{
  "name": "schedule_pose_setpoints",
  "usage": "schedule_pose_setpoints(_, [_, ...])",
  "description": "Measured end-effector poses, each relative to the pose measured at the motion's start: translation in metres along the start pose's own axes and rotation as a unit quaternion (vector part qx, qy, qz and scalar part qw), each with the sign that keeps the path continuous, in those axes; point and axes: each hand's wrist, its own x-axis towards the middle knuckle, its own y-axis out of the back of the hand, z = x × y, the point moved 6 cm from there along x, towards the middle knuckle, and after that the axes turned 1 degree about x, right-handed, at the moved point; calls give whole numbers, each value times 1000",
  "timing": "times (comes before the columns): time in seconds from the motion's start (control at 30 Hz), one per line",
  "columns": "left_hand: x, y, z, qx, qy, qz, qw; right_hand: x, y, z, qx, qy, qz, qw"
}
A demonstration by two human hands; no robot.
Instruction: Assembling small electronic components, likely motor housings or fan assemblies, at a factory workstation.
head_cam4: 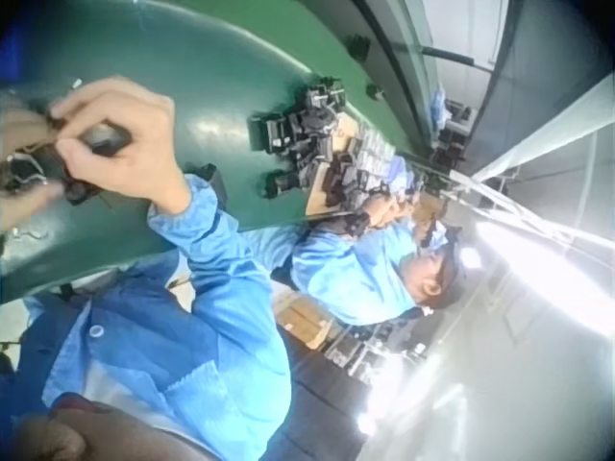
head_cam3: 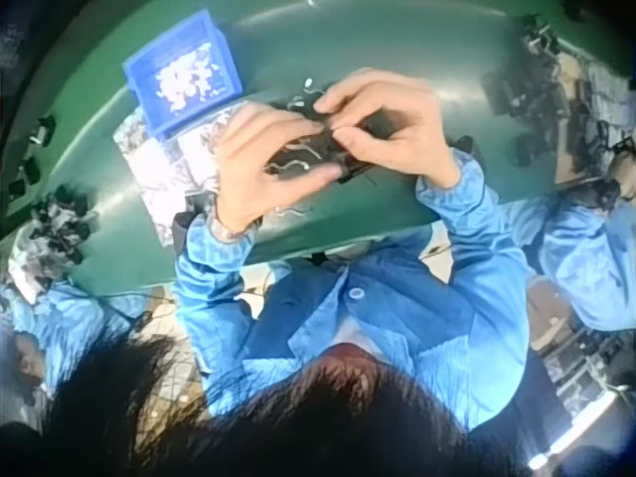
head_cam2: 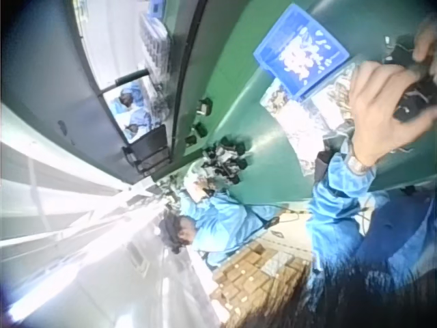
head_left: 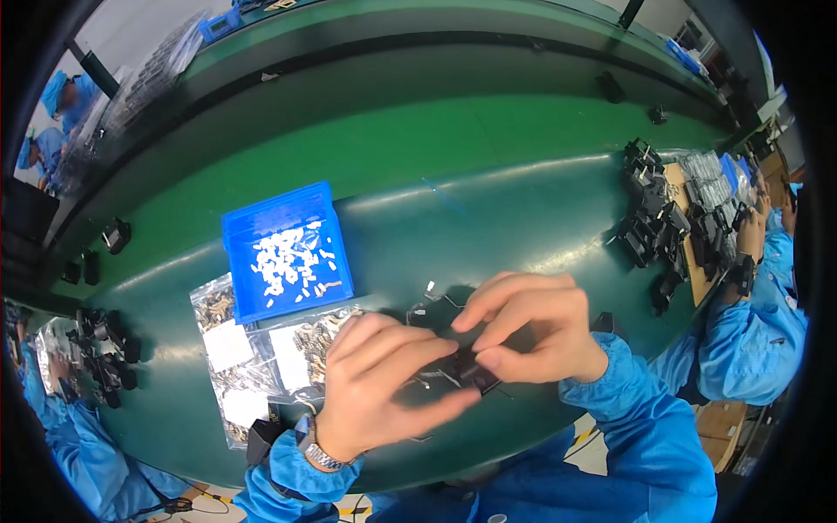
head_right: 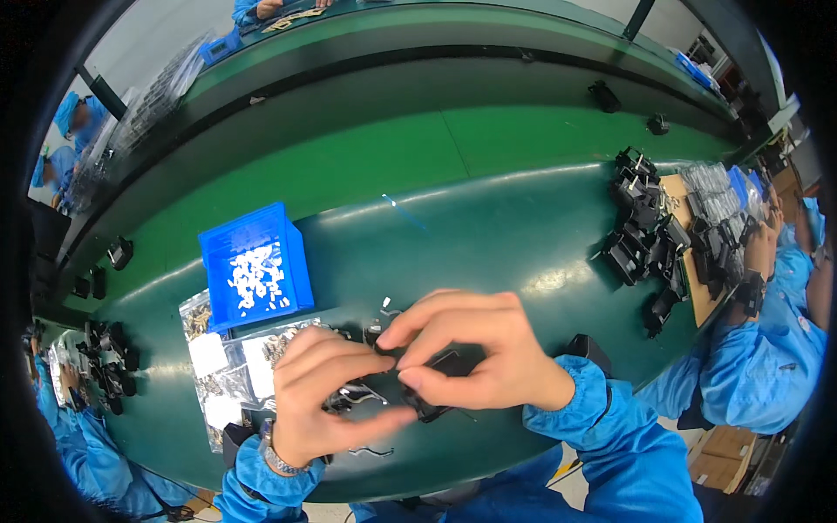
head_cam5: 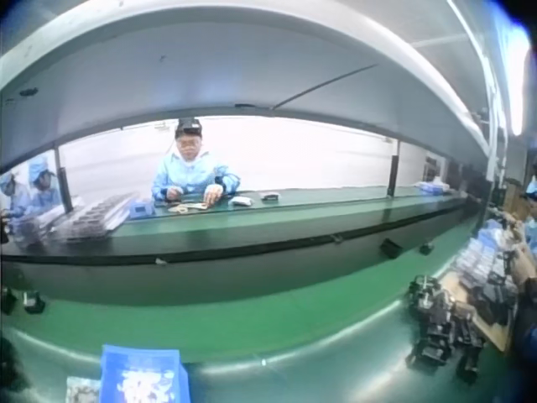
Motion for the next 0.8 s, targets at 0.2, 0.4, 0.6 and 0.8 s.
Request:
schedule_pose_setpoints(0.2, [-6, -13, 1, 49, -34, -46, 997, -5, 15, -7, -54, -15, -9, 998])
schedule_pose_setpoints(0.4, [-7, 1, 3, 25, -29, 18, 999, -6, 2, -4, -105, 21, -89, 990])
schedule_pose_setpoints(0.6, [-8, -1, 0, 10, -34, 19, 999, -16, -9, -1, -22, 10, -70, 997])
schedule_pose_setpoints(0.8, [-9, -7, -7, -25, -16, 17, 999, -14, -10, -6, -8, 4, -67, 998])
